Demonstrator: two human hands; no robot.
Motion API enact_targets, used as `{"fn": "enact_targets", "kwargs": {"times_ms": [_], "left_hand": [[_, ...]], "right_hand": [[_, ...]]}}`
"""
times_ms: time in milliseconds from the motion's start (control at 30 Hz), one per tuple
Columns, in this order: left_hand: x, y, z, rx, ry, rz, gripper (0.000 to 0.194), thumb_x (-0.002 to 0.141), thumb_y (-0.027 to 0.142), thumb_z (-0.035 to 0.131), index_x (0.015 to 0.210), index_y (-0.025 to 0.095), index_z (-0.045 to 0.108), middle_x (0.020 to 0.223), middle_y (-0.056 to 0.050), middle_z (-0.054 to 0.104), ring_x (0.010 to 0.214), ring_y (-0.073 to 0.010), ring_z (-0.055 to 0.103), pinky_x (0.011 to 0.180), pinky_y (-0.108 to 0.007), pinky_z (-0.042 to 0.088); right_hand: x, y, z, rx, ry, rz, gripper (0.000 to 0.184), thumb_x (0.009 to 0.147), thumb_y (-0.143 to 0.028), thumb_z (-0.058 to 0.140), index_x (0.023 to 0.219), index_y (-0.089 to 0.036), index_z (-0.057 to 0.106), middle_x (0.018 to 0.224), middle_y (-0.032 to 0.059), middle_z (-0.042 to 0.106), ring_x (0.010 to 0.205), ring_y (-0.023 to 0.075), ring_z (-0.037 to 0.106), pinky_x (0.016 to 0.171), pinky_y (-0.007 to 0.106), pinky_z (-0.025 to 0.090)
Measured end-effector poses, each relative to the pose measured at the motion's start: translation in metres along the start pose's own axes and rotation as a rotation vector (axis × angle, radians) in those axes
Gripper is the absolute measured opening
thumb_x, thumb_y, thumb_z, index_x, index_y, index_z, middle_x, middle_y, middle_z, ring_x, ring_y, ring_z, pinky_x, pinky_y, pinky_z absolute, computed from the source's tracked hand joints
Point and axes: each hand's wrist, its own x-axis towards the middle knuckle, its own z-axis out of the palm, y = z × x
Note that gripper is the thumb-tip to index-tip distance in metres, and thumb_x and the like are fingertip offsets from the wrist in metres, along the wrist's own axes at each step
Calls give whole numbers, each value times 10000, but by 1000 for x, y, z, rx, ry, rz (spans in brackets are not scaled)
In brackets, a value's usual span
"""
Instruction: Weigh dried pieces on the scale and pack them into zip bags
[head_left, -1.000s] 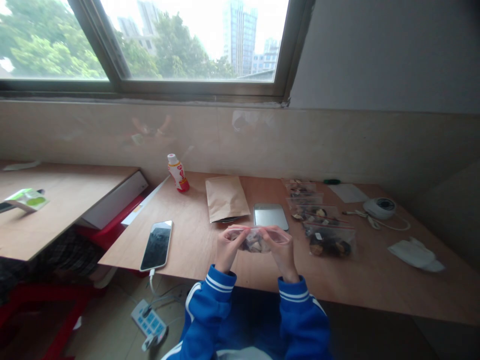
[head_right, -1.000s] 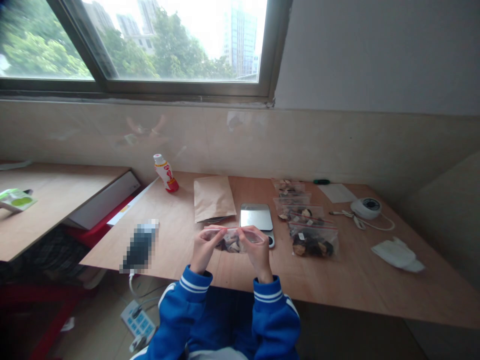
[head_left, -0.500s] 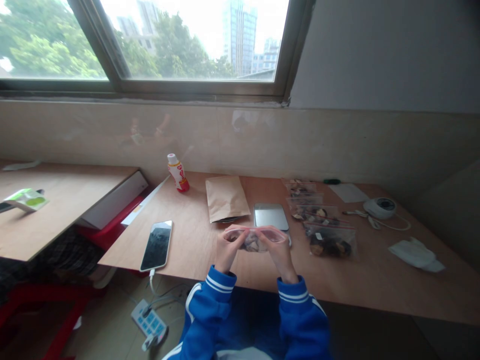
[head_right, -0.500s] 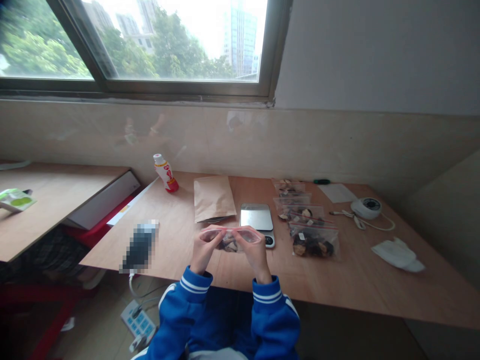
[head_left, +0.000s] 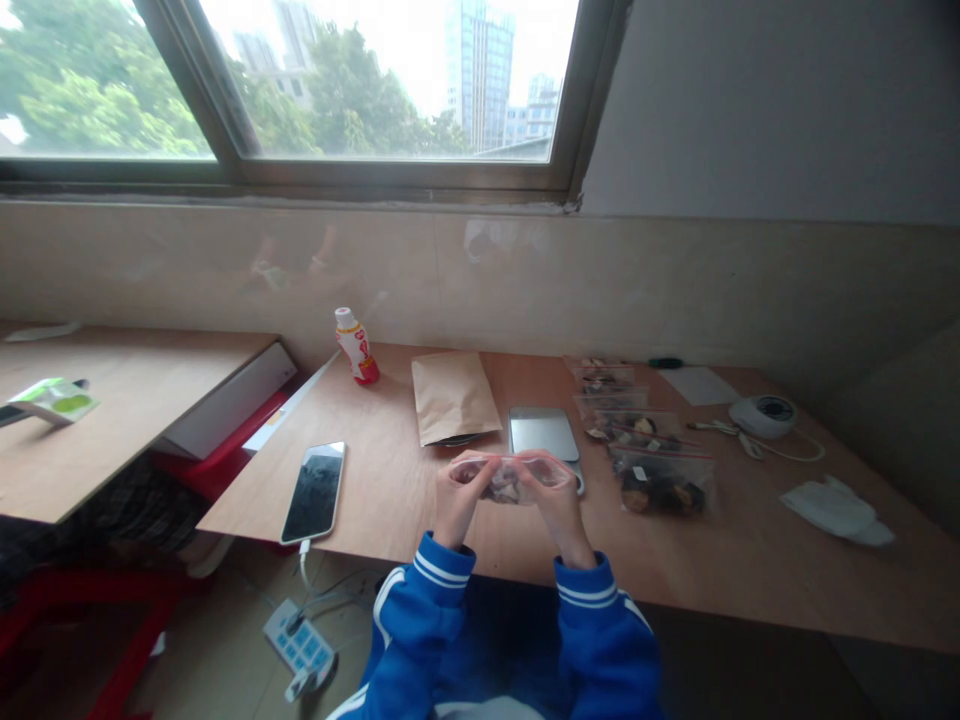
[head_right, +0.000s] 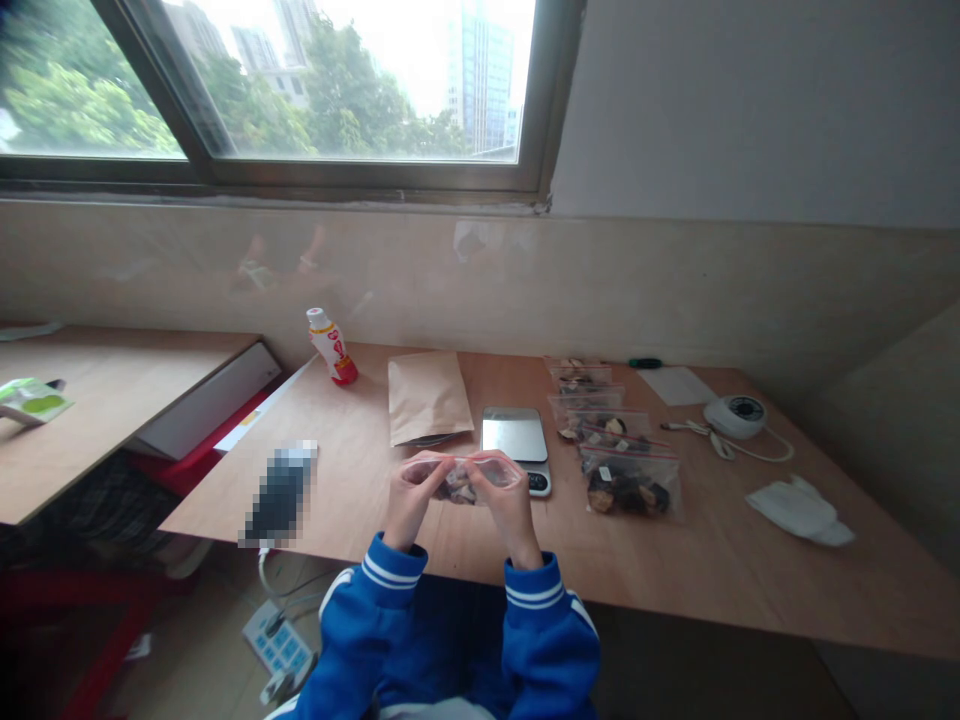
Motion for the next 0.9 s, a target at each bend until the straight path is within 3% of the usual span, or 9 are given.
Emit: {"fn": "enact_targets", "kwargs": {"times_ms": [100, 200, 467, 567, 700, 833, 900], "left_hand": [[0, -3, 1, 0, -16, 49, 223, 739, 364, 708, 783, 146, 701, 747, -33, 670, 660, -149, 628, 559, -231, 504], [-2, -7, 5, 7, 50, 90, 196, 745, 347, 706, 767, 153, 694, 737, -23, 660, 677, -138, 625, 576, -214, 488], [-7, -11, 23, -57, 92, -7, 238, 721, 377, 718, 701, 145, 670, 633, -4, 627, 594, -130, 586, 541, -220, 453], [-6, -15, 32, -62, 108, -8, 282, 747, 408, 685, 666, 138, 675, 635, -9, 617, 606, -129, 578, 559, -223, 445], [-3, -28, 42, -67, 74, -94, 397, 797, 490, 600, 644, 132, 680, 612, -25, 623, 582, -130, 570, 553, -229, 434], [-3, -36, 46, -28, -119, -176, 452, 821, 546, 533, 816, 129, 706, 648, -47, 661, 549, -126, 572, 501, -218, 389], [-2, -36, 43, -31, -123, -190, 481, 837, 569, 487, 840, 133, 690, 648, -52, 665, 543, -123, 575, 496, -211, 373]], "right_hand": [[0, 1, 1, 11, -29, 1, 197, 712, -340, 743, 831, -185, 723, 803, 50, 727, 741, 197, 672, 697, 316, 540], [-3, 0, 5, -5, 28, -24, 175, 706, -346, 749, 730, -174, 724, 743, 55, 716, 696, 190, 657, 669, 304, 524], [-4, 8, -6, -31, 132, 14, 248, 723, -404, 722, 649, -170, 688, 587, 25, 671, 546, 161, 601, 523, 257, 479], [-2, 10, -17, -37, 68, 44, 250, 708, -416, 734, 678, -170, 702, 628, 36, 694, 580, 174, 631, 548, 266, 503], [-3, 9, -49, -13, 48, 151, 296, 639, -427, 787, 739, -168, 684, 657, 52, 712, 613, 202, 672, 563, 284, 538], [-4, 3, -111, -80, 256, 179, 368, 592, -467, 801, 735, -163, 650, 585, 43, 680, 502, 176, 632, 450, 252, 503], [-2, -1, -153, -135, 403, 192, 429, 539, -490, 815, 760, -162, 649, 601, 44, 680, 489, 173, 624, 446, 258, 507]]}}
